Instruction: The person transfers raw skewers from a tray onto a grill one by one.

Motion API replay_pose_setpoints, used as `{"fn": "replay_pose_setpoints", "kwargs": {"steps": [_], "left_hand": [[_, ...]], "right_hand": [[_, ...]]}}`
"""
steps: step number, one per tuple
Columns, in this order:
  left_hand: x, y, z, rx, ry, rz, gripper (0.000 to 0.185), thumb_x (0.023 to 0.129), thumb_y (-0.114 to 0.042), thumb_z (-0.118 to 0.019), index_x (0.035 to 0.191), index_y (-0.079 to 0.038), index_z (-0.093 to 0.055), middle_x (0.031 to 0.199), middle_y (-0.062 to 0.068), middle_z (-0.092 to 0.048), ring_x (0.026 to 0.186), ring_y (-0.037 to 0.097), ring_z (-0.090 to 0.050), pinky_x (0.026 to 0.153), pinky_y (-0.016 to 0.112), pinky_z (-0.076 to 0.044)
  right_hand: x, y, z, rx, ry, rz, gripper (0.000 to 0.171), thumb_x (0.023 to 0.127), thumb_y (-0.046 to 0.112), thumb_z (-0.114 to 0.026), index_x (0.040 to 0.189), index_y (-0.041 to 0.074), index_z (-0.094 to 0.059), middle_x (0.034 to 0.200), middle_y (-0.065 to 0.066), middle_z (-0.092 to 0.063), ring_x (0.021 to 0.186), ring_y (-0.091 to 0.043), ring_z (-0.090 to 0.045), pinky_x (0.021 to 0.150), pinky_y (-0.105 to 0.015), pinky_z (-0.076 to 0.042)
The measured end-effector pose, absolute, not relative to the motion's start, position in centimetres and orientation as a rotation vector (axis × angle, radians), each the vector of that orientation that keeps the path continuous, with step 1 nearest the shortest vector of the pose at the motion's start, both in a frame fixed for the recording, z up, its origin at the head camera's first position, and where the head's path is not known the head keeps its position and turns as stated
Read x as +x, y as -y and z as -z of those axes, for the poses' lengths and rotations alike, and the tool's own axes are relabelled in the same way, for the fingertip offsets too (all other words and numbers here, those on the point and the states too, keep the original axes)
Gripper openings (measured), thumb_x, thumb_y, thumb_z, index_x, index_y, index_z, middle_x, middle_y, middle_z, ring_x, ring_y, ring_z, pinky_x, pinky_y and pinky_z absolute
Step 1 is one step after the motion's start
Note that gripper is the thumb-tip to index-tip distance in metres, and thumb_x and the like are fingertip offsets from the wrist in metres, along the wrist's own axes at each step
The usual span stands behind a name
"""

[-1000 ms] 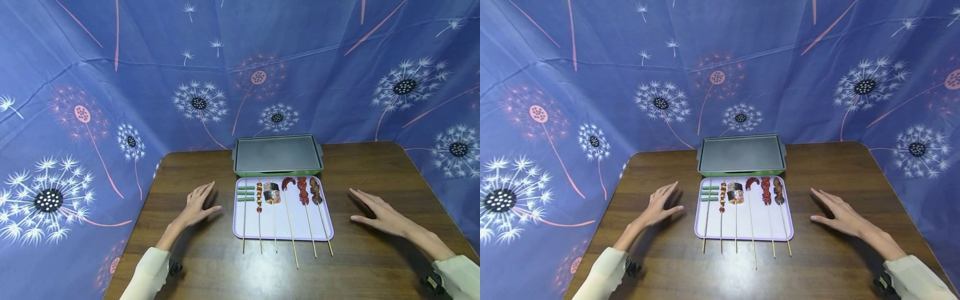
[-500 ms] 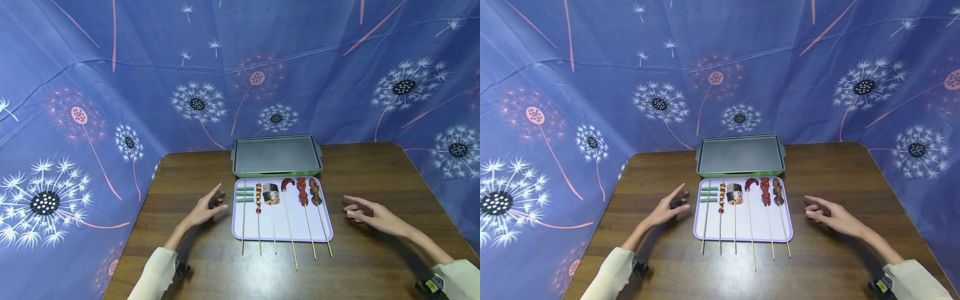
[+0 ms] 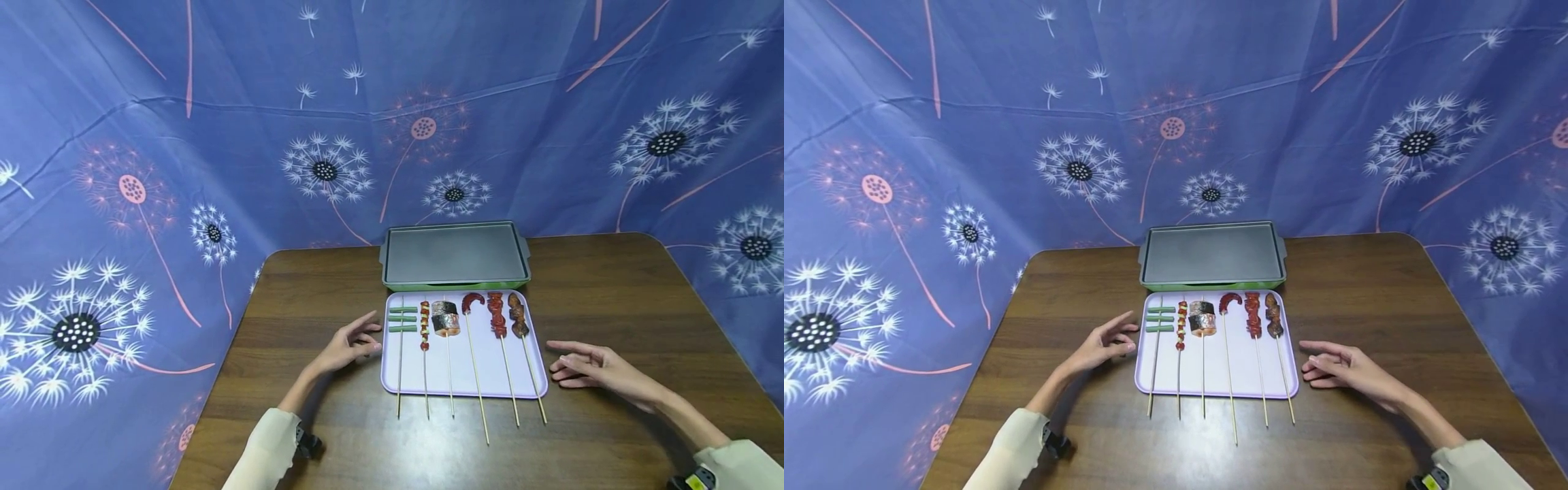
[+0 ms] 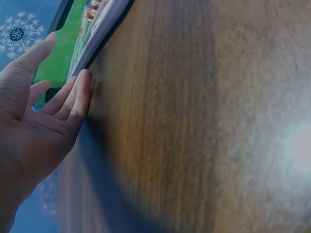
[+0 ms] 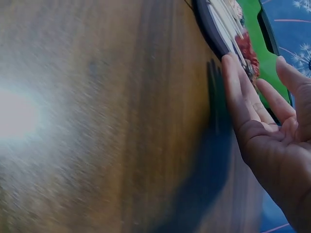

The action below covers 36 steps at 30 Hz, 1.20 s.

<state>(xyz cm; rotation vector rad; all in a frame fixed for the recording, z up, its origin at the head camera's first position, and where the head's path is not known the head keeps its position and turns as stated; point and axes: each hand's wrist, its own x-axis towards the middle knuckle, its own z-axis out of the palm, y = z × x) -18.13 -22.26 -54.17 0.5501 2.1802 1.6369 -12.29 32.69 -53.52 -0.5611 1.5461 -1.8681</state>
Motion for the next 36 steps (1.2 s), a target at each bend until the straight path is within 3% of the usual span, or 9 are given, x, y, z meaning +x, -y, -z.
{"fn": "replay_pose_setpoints", "kwargs": {"steps": [3, 7, 16, 28, 36], "left_hand": [[-18.1, 22.1, 54.5, 0.542, -2.129, -1.654, 0.073, 0.095, -0.003, -0.071, 0.157, 0.001, -0.034, 0.136, 0.034, -0.058, 0.083, 0.009, -0.066, 0.06, 0.025, -0.054], [-18.2, 21.9, 54.8, 0.526, -2.111, -1.678, 0.071, 0.093, -0.001, -0.072, 0.155, 0.001, -0.038, 0.129, 0.035, -0.061, 0.069, 0.007, -0.063, 0.055, 0.024, -0.051], [-18.5, 21.5, 55.2, 0.495, -2.147, -1.658, 0.072, 0.084, 0.003, -0.08, 0.148, 0.005, -0.048, 0.12, 0.035, -0.063, 0.067, 0.0, -0.061, 0.057, 0.017, -0.047], [-18.6, 21.5, 55.3, 0.512, -2.143, -1.641, 0.074, 0.083, 0.003, -0.08, 0.149, 0.004, -0.047, 0.121, 0.034, -0.062, 0.07, 0.0, -0.062, 0.061, 0.015, -0.047], [-18.5, 21.5, 55.3, 0.53, -2.156, -1.635, 0.073, 0.083, 0.003, -0.08, 0.149, 0.004, -0.047, 0.121, 0.034, -0.061, 0.071, -0.001, -0.062, 0.062, 0.014, -0.047]], "right_hand": [[-11.9, -32.3, 53.7, -0.526, -1.523, 1.86, 0.046, 0.11, 0.0, -0.033, 0.155, 0.005, -0.04, 0.126, -0.017, -0.068, 0.118, -0.024, -0.069, 0.098, -0.043, -0.055], [-11.5, -31.8, 54.0, -0.49, -1.514, 1.856, 0.046, 0.11, 0.0, -0.035, 0.154, 0.01, -0.044, 0.125, -0.018, -0.069, 0.115, -0.025, -0.071, 0.096, -0.045, -0.055], [-10.2, -31.0, 54.5, -0.465, -1.558, 1.833, 0.047, 0.11, 0.002, -0.038, 0.152, 0.021, -0.048, 0.118, -0.019, -0.073, 0.108, -0.024, -0.073, 0.089, -0.047, -0.058], [-8.5, -29.4, 55.3, -0.455, -1.481, 1.855, 0.057, 0.108, 0.0, -0.043, 0.152, 0.036, -0.044, 0.12, -0.015, -0.074, 0.109, -0.023, -0.073, 0.086, -0.043, -0.06], [-7.5, -27.8, 55.4, -0.386, -1.486, 1.912, 0.06, 0.101, -0.005, -0.054, 0.144, 0.037, -0.046, 0.115, -0.013, -0.075, 0.104, -0.022, -0.075, 0.085, -0.04, -0.06]]}}
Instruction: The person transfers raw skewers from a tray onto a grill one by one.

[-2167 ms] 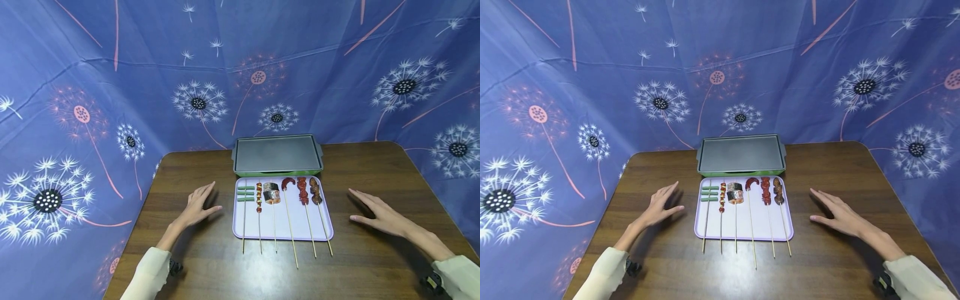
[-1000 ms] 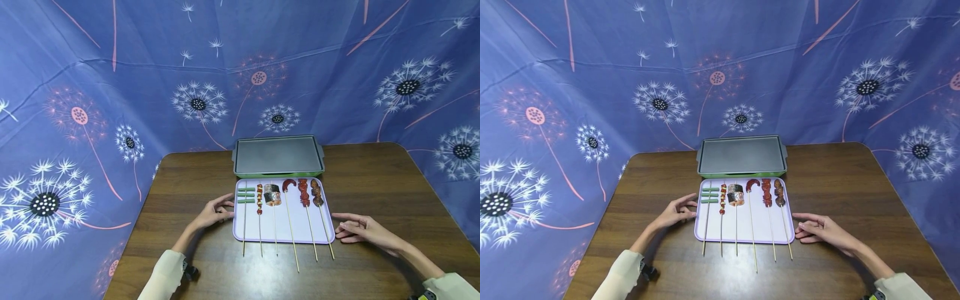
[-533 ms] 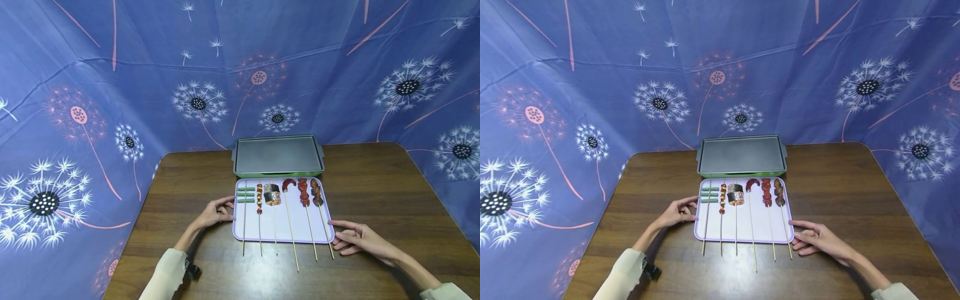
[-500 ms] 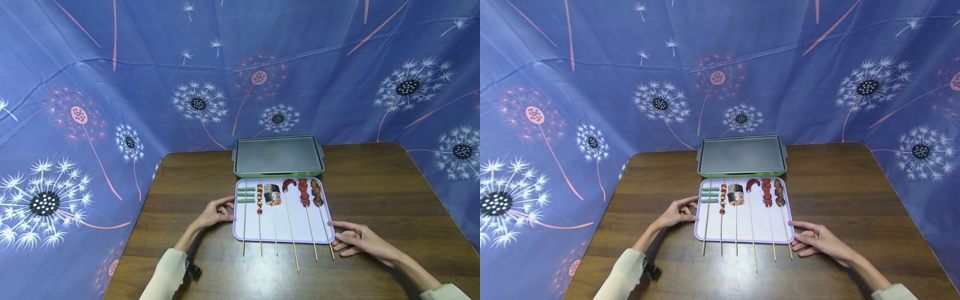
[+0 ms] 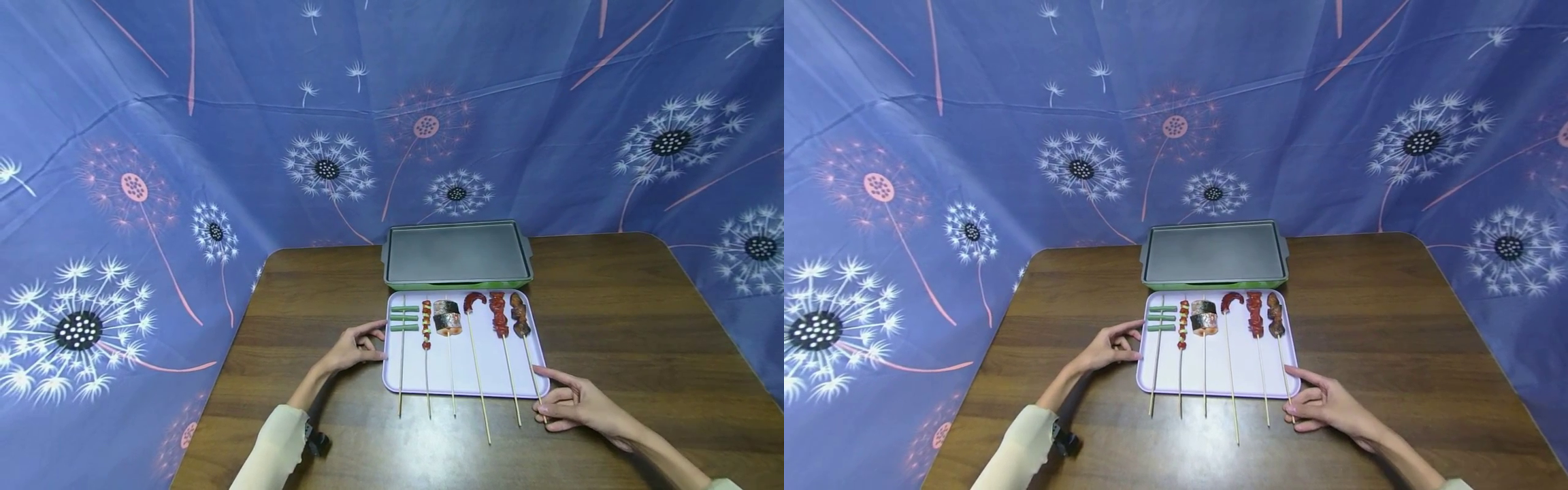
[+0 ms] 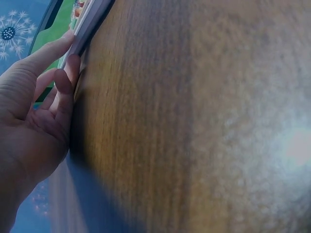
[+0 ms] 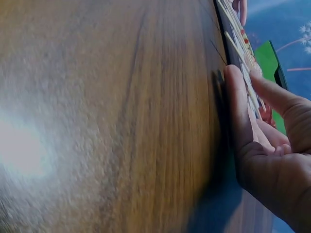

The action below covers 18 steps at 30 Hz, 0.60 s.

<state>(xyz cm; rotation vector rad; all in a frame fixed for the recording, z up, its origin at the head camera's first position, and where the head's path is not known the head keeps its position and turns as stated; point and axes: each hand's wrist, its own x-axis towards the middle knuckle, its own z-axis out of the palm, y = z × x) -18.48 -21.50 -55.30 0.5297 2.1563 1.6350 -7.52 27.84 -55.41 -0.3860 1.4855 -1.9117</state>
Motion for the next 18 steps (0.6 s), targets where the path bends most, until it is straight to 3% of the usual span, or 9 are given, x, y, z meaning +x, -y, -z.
{"fn": "replay_pose_setpoints", "kwargs": {"steps": [4, 10, 12, 14, 18], "left_hand": [[-18.51, 21.44, 55.4, 0.536, -2.163, -1.633, 0.073, 0.083, 0.003, -0.08, 0.148, 0.004, -0.048, 0.121, 0.034, -0.061, 0.071, 0.0, -0.062, 0.062, 0.014, -0.047], [-18.54, 21.39, 55.37, 0.534, -2.178, -1.631, 0.073, 0.083, 0.004, -0.08, 0.148, 0.004, -0.048, 0.121, 0.033, -0.062, 0.071, 0.0, -0.062, 0.062, 0.014, -0.048], [-18.56, 21.41, 55.39, 0.533, -2.182, -1.628, 0.073, 0.083, 0.004, -0.08, 0.148, 0.004, -0.049, 0.121, 0.032, -0.062, 0.072, 0.0, -0.063, 0.062, 0.014, -0.048], [-18.54, 21.44, 55.42, 0.533, -2.182, -1.625, 0.073, 0.083, 0.004, -0.08, 0.148, 0.004, -0.048, 0.121, 0.032, -0.062, 0.072, 0.0, -0.063, 0.063, 0.014, -0.048], [-18.46, 21.51, 55.5, 0.525, -2.178, -1.624, 0.072, 0.083, 0.004, -0.08, 0.148, 0.003, -0.049, 0.122, 0.032, -0.062, 0.072, 0.0, -0.063, 0.063, 0.014, -0.048]], "right_hand": [[-7.17, -27.68, 55.55, -0.376, -1.504, 1.939, 0.056, 0.1, -0.007, -0.055, 0.141, 0.03, -0.049, 0.111, -0.011, -0.076, 0.101, -0.023, -0.076, 0.084, -0.039, -0.061], [-7.07, -27.83, 55.6, -0.333, -1.56, 1.913, 0.05, 0.1, -0.004, -0.056, 0.147, -0.008, -0.041, 0.108, -0.009, -0.077, 0.1, -0.021, -0.076, 0.084, -0.038, -0.061], [-7.07, -27.91, 55.66, -0.32, -1.561, 1.909, 0.05, 0.101, -0.003, -0.057, 0.147, -0.013, -0.039, 0.108, -0.009, -0.077, 0.1, -0.02, -0.076, 0.085, -0.038, -0.061], [-7.07, -28.0, 55.75, -0.321, -1.551, 1.911, 0.048, 0.101, -0.003, -0.056, 0.147, -0.01, -0.043, 0.108, -0.009, -0.077, 0.101, -0.02, -0.075, 0.086, -0.038, -0.061], [-7.03, -28.17, 55.95, -0.317, -1.521, 1.914, 0.043, 0.101, -0.002, -0.056, 0.139, 0.016, -0.059, 0.11, -0.007, -0.077, 0.105, -0.018, -0.075, 0.088, -0.036, -0.06]]}}
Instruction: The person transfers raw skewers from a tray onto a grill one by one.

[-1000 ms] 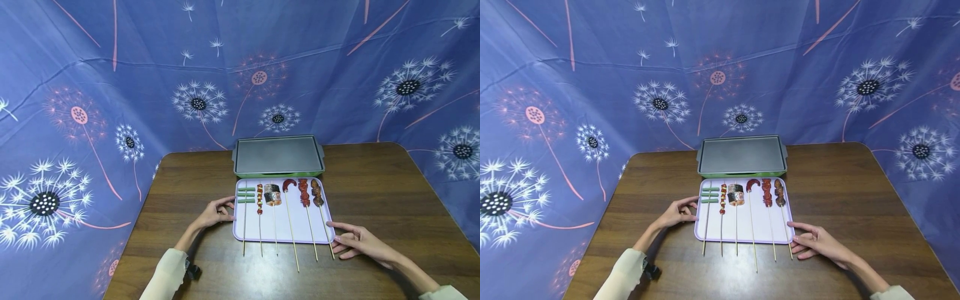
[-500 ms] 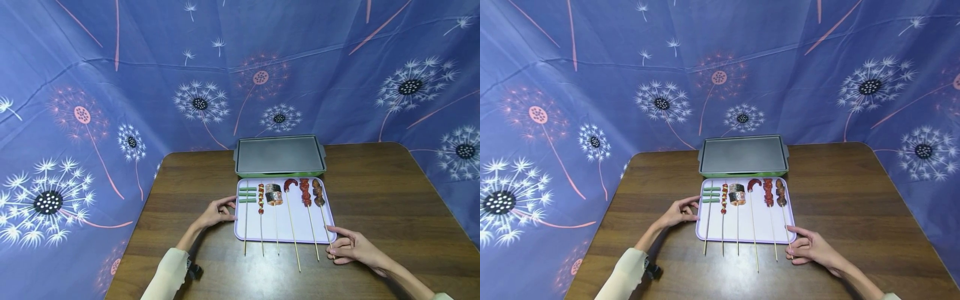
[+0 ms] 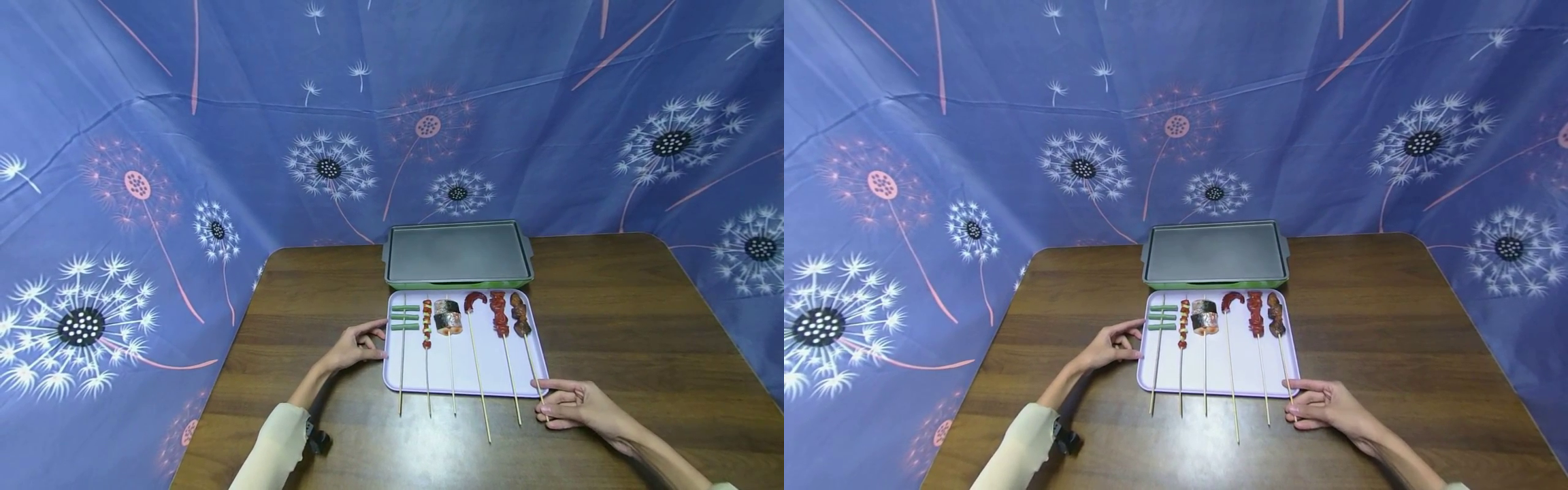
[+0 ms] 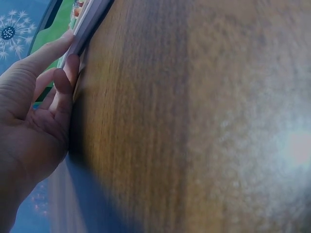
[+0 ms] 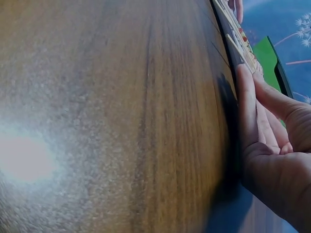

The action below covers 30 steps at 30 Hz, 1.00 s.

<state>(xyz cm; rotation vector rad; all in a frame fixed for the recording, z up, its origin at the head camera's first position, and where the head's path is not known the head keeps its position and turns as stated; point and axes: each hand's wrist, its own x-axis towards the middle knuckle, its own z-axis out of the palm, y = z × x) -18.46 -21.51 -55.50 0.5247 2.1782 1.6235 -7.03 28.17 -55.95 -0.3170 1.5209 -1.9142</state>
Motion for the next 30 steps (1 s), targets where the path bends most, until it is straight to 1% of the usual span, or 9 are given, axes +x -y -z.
{"fn": "replay_pose_setpoints", "kwargs": {"steps": [3, 12, 25, 30], "left_hand": [[-18.5, 21.5, 55.5, 0.519, -2.17, -1.629, 0.072, 0.083, 0.004, -0.08, 0.148, 0.003, -0.049, 0.123, 0.032, -0.062, 0.072, 0.0, -0.063, 0.062, 0.014, -0.048], [-18.5, 21.5, 55.5, 0.517, -2.159, -1.638, 0.072, 0.084, 0.004, -0.08, 0.148, 0.004, -0.048, 0.122, 0.034, -0.061, 0.071, -0.001, -0.061, 0.061, 0.014, -0.047], [-18.6, 21.5, 55.6, 0.519, -2.148, -1.649, 0.072, 0.083, 0.005, -0.08, 0.148, 0.003, -0.049, 0.122, 0.034, -0.061, 0.071, -0.001, -0.061, 0.061, 0.014, -0.047], [-18.6, 21.5, 55.6, 0.532, -2.139, -1.658, 0.073, 0.083, 0.006, -0.079, 0.148, 0.005, -0.047, 0.121, 0.035, -0.061, 0.071, -0.001, -0.061, 0.061, 0.014, -0.047]], "right_hand": [[-7.0, -28.3, 56.1, -0.321, -1.49, 1.929, 0.045, 0.101, -0.004, -0.055, 0.133, 0.027, -0.063, 0.112, -0.007, -0.077, 0.107, -0.017, -0.074, 0.09, -0.034, -0.059], [-7.0, -28.7, 56.2, -0.404, -1.376, 2.001, 0.054, 0.102, -0.01, -0.047, 0.14, 0.027, -0.061, 0.118, -0.009, -0.076, 0.112, -0.019, -0.072, 0.093, -0.032, -0.057], [-6.4, -30.0, 55.6, -0.39, -1.399, 2.013, 0.057, 0.103, -0.008, -0.046, 0.142, 0.031, -0.061, 0.119, -0.005, -0.076, 0.112, -0.015, -0.072, 0.094, -0.03, -0.057], [-6.4, -31.0, 55.4, -0.397, -1.43, 2.032, 0.059, 0.103, -0.01, -0.044, 0.143, 0.03, -0.059, 0.12, -0.006, -0.075, 0.112, -0.016, -0.072, 0.095, -0.03, -0.057]]}}
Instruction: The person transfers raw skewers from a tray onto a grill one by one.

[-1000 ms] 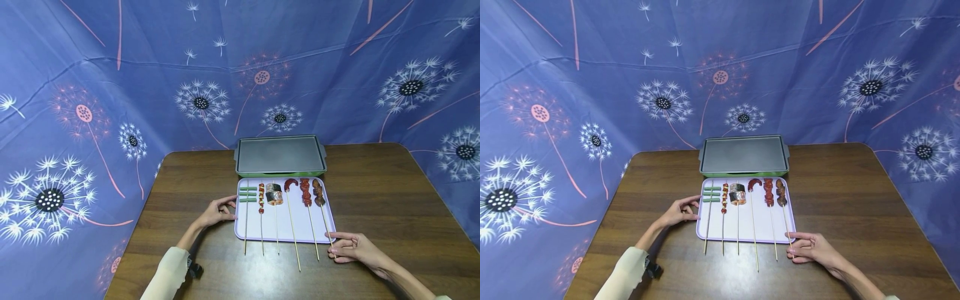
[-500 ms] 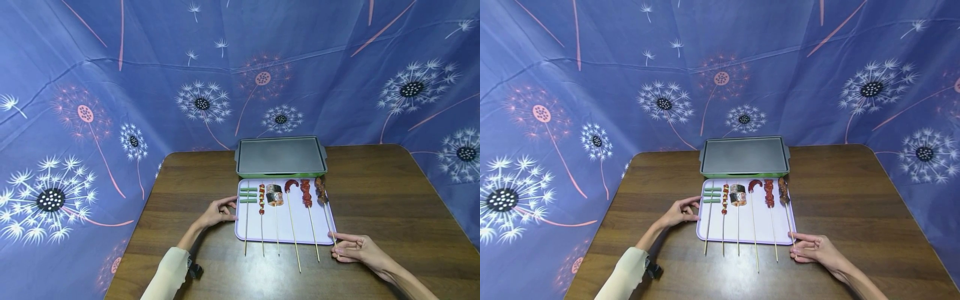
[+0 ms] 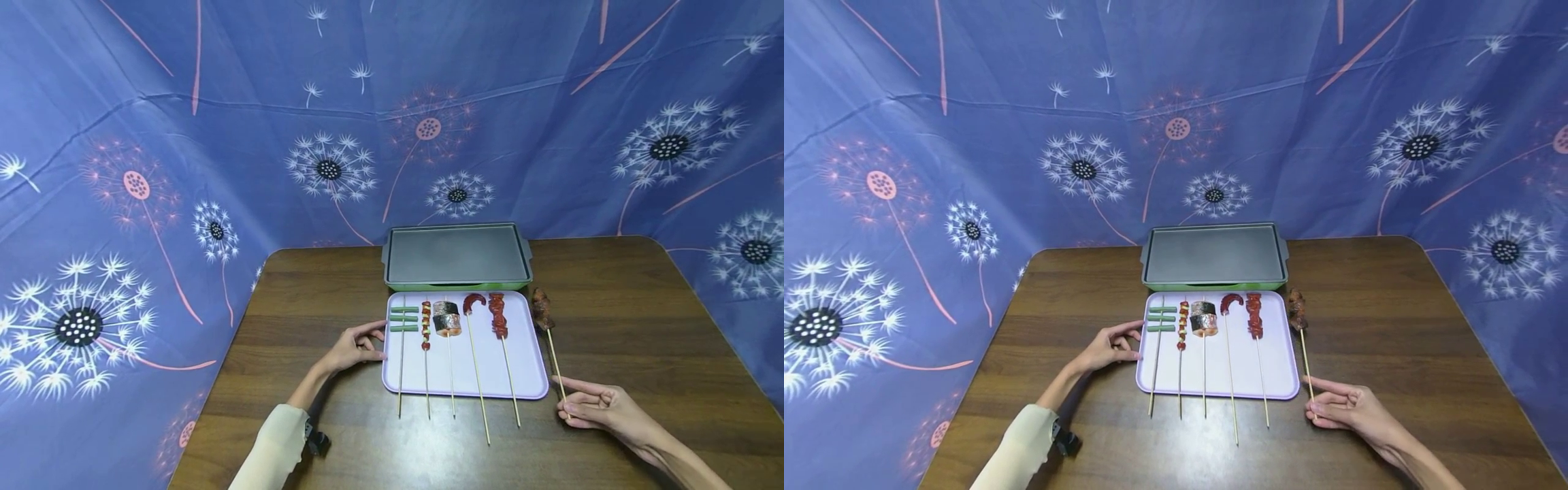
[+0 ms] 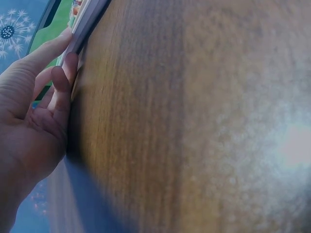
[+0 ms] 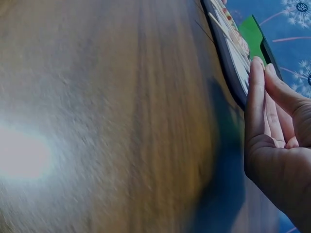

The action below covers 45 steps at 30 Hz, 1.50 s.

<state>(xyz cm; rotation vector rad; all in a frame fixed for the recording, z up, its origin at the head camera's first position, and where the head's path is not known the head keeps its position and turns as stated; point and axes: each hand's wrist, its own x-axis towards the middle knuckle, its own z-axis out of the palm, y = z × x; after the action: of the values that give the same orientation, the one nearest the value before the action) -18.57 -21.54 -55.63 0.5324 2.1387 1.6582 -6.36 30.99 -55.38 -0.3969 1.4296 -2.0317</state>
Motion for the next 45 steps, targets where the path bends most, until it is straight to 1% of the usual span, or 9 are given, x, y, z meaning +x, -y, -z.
{"fn": "replay_pose_setpoints", "kwargs": {"steps": [5, 14, 22, 27, 34, 41, 45], "left_hand": [[-18.6, 21.6, 55.6, 0.527, -2.134, -1.665, 0.073, 0.083, 0.005, -0.08, 0.148, 0.005, -0.048, 0.121, 0.034, -0.061, 0.07, -0.002, -0.062, 0.061, 0.014, -0.047], [-18.7, 21.7, 55.9, 0.554, -2.146, -1.657, 0.071, 0.083, 0.005, -0.079, 0.148, 0.004, -0.049, 0.121, 0.034, -0.062, 0.07, -0.001, -0.061, 0.061, 0.014, -0.046], [-18.9, 21.7, 56.0, 0.542, -2.145, -1.657, 0.071, 0.083, 0.005, -0.08, 0.148, 0.003, -0.05, 0.121, 0.034, -0.062, 0.071, -0.001, -0.061, 0.061, 0.014, -0.045], [-19.0, 21.7, 56.1, 0.541, -2.142, -1.654, 0.071, 0.084, 0.004, -0.079, 0.148, 0.004, -0.049, 0.121, 0.034, -0.061, 0.071, -0.001, -0.06, 0.062, 0.014, -0.046], [-18.8, 21.6, 56.1, 0.528, -2.131, -1.671, 0.071, 0.083, 0.005, -0.08, 0.148, 0.004, -0.049, 0.121, 0.035, -0.061, 0.07, -0.001, -0.061, 0.061, 0.013, -0.046], [-18.7, 21.6, 56.1, 0.533, -2.113, -1.681, 0.071, 0.084, 0.005, -0.079, 0.148, 0.005, -0.048, 0.122, 0.036, -0.06, 0.07, -0.002, -0.061, 0.061, 0.014, -0.047], [-18.9, 21.6, 56.2, 0.545, -2.114, -1.693, 0.071, 0.083, 0.007, -0.078, 0.147, 0.007, -0.048, 0.121, 0.037, -0.06, 0.07, -0.001, -0.061, 0.06, 0.014, -0.047]], "right_hand": [[-6.9, -31.9, 54.8, -0.413, -1.516, 2.044, 0.059, 0.103, -0.011, -0.043, 0.144, 0.029, -0.059, 0.12, -0.007, -0.076, 0.11, -0.017, -0.073, 0.094, -0.03, -0.057], [-8.9, -33.2, 53.3, -0.454, -1.532, 2.081, 0.06, 0.103, -0.014, -0.04, 0.145, 0.024, -0.058, 0.122, -0.01, -0.075, 0.112, -0.018, -0.072, 0.095, -0.031, -0.056], [-11.0, -33.3, 52.0, -0.463, -1.604, 2.091, 0.058, 0.101, -0.016, -0.043, 0.142, 0.021, -0.061, 0.118, -0.011, -0.076, 0.109, -0.018, -0.074, 0.092, -0.031, -0.058], [-12.6, -33.3, 51.0, -0.461, -1.604, 2.132, 0.055, 0.1, -0.017, -0.044, 0.138, 0.017, -0.064, 0.115, -0.01, -0.077, 0.107, -0.019, -0.075, 0.09, -0.031, -0.058], [-14.6, -33.2, 49.6, -0.429, -1.661, 2.13, 0.053, 0.1, -0.016, -0.046, 0.137, 0.017, -0.064, 0.113, -0.007, -0.078, 0.104, -0.016, -0.075, 0.09, -0.031, -0.059], [-16.1, -32.3, 48.4, -0.449, -1.673, 2.153, 0.052, 0.099, -0.017, -0.047, 0.137, 0.014, -0.065, 0.114, -0.007, -0.078, 0.106, -0.015, -0.075, 0.09, -0.03, -0.059], [-17.0, -31.4, 48.0, -0.459, -1.688, 2.131, 0.051, 0.1, -0.016, -0.048, 0.135, 0.016, -0.065, 0.113, -0.006, -0.078, 0.105, -0.015, -0.075, 0.09, -0.03, -0.059]]}}
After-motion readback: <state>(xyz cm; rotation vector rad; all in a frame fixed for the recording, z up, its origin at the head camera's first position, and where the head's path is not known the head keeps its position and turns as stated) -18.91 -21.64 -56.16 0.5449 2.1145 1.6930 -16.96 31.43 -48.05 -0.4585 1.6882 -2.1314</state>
